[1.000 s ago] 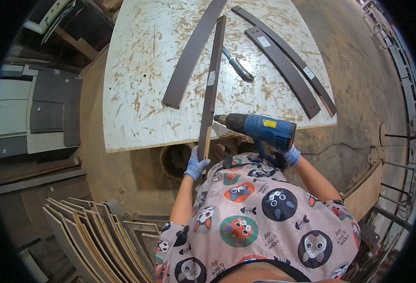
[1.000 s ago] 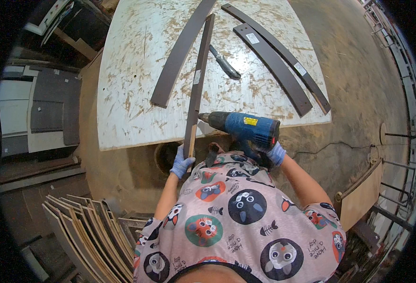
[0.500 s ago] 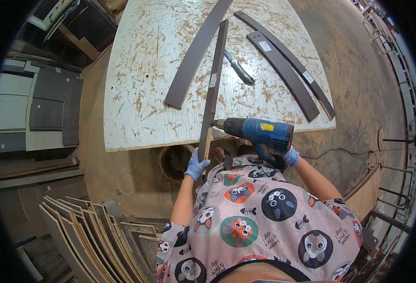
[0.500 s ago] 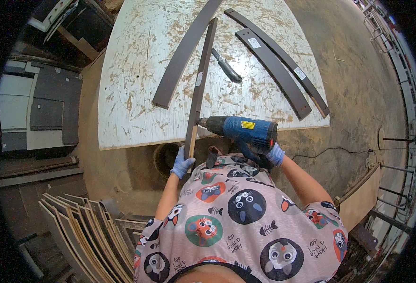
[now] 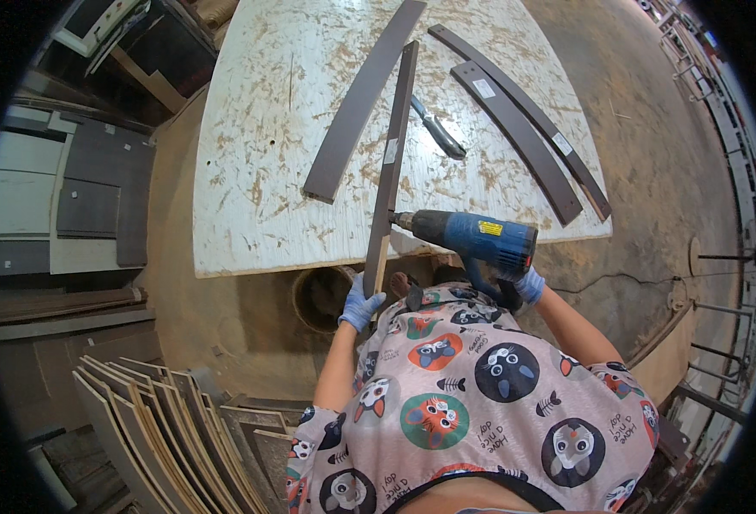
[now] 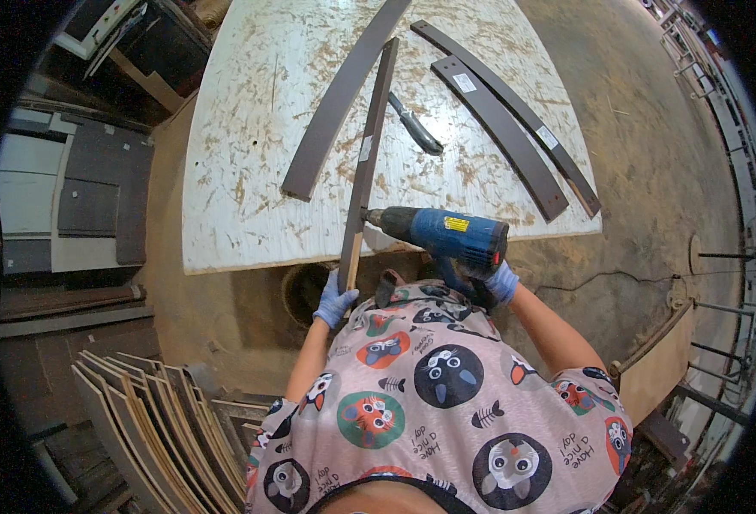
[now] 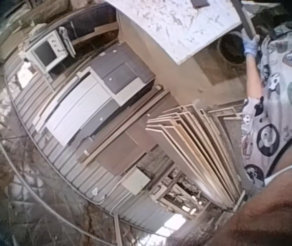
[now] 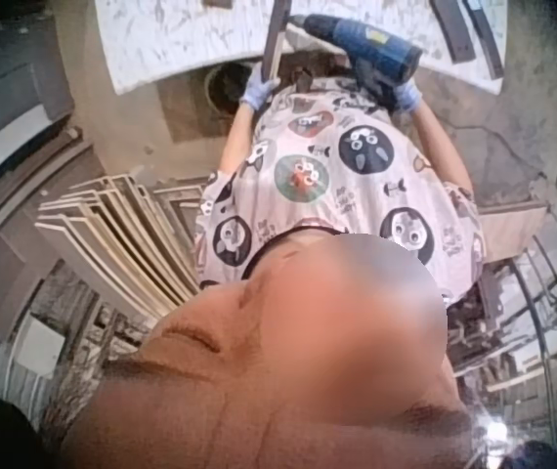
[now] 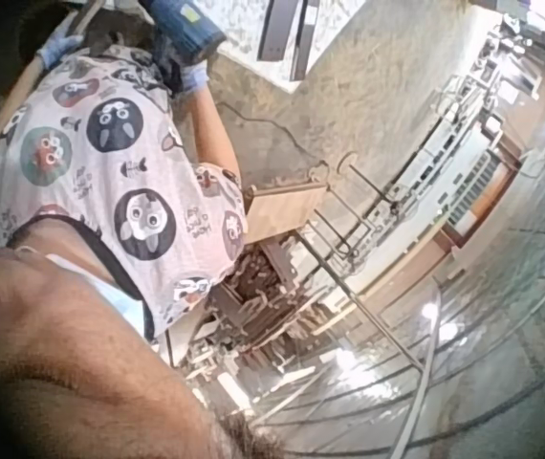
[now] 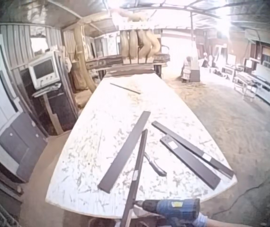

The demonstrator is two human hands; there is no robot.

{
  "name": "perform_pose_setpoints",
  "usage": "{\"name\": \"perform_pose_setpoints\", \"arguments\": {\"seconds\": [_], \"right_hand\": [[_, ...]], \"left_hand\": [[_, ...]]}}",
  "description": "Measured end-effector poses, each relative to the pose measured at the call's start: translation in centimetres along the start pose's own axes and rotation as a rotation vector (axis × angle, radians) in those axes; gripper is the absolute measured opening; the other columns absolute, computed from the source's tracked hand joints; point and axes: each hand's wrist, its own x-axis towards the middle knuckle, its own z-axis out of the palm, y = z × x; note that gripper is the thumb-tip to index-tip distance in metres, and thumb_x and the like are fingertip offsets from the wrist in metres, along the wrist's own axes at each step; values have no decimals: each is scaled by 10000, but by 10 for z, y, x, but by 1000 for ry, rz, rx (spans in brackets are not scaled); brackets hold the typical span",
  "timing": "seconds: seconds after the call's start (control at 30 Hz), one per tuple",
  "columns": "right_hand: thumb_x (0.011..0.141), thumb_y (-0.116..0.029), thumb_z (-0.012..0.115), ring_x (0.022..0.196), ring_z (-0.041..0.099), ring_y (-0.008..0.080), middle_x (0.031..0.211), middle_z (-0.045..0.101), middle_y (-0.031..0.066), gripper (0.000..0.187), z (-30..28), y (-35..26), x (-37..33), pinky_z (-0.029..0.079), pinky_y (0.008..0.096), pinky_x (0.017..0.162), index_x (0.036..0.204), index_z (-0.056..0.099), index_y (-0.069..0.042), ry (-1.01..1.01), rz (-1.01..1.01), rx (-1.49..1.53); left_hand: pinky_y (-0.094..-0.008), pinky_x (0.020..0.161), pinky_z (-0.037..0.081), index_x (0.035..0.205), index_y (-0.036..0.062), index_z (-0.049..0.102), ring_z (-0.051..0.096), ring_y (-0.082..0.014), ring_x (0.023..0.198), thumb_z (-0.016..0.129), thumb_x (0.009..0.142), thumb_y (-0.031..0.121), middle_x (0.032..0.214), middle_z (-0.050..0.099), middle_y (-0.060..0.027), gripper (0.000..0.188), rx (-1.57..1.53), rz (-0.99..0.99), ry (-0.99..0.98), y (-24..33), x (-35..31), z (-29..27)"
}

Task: The person uses a heat gun to soften the adhesive on long wooden strips and then peels off the veneer layer by hand. The process is repeated for several strips, with the person flipping and repositioning the pieces as needed.

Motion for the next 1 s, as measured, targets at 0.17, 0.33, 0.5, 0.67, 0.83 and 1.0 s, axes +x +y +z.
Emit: {"name": "perform_pose_setpoints", "arguments": {"seconds": [0.17, 0.33, 0.5, 0.67, 0.83, 1.0], "right_hand": [[779, -98, 626, 1042, 527, 231, 1138, 574, 92, 427, -3, 7, 6, 400, 348, 954, 1197, 534, -91, -15, -122, -104], [781, -132, 627, 1130, 479, 261, 1204, 536, 99, 436, 2, -6, 8, 330, 378, 1019, 1205, 532, -100, -34, -118, -239], [768, -168, 651, 1129, 483, 267, 1201, 538, 100, 456, -3, 12, 5, 330, 381, 1018, 1203, 533, -99, -47, -67, -227], [770, -195, 662, 1113, 494, 261, 1193, 543, 102, 472, 0, 0, 3, 336, 376, 1011, 1210, 522, -94, -54, -28, -191], [774, -204, 660, 1106, 497, 254, 1185, 546, 103, 471, 0, 2, 3, 340, 366, 1007, 1209, 519, -93, -39, -143, -326], [775, -199, 651, 1096, 502, 257, 1165, 554, 110, 445, 2, 1, 4, 351, 362, 996, 1188, 533, -86, -23, -153, -329]], "left_hand": [[-317, 851, 434, 1221, 39, 416, 521, -193, 974, 729, 686, 289, 1080, 535, -108, 668, -33, -42, -20, 3, -2, -1], [-312, 858, 430, 1229, 34, 416, 518, -190, 976, 737, 680, 296, 1089, 533, -100, 687, -83, -39, -21, -10, -1, -2], [-308, 859, 428, 1235, 31, 414, 511, -182, 973, 741, 678, 297, 1088, 529, -91, 699, -99, -49, -26, -6, -2, -2], [-309, 860, 427, 1220, 31, 421, 505, -175, 974, 742, 677, 282, 1087, 524, -81, 679, -131, -37, -22, 3, -4, -3], [-311, 870, 421, 1213, 31, 424, 500, -173, 977, 740, 679, 268, 1085, 522, -79, 664, -159, -38, -36, 2, -4, -4], [-299, 834, 425, 1207, 44, 429, 495, -162, 933, 738, 675, 258, 1042, 524, -60, 651, -131, -45, -23, -4, -5, -4]]}}
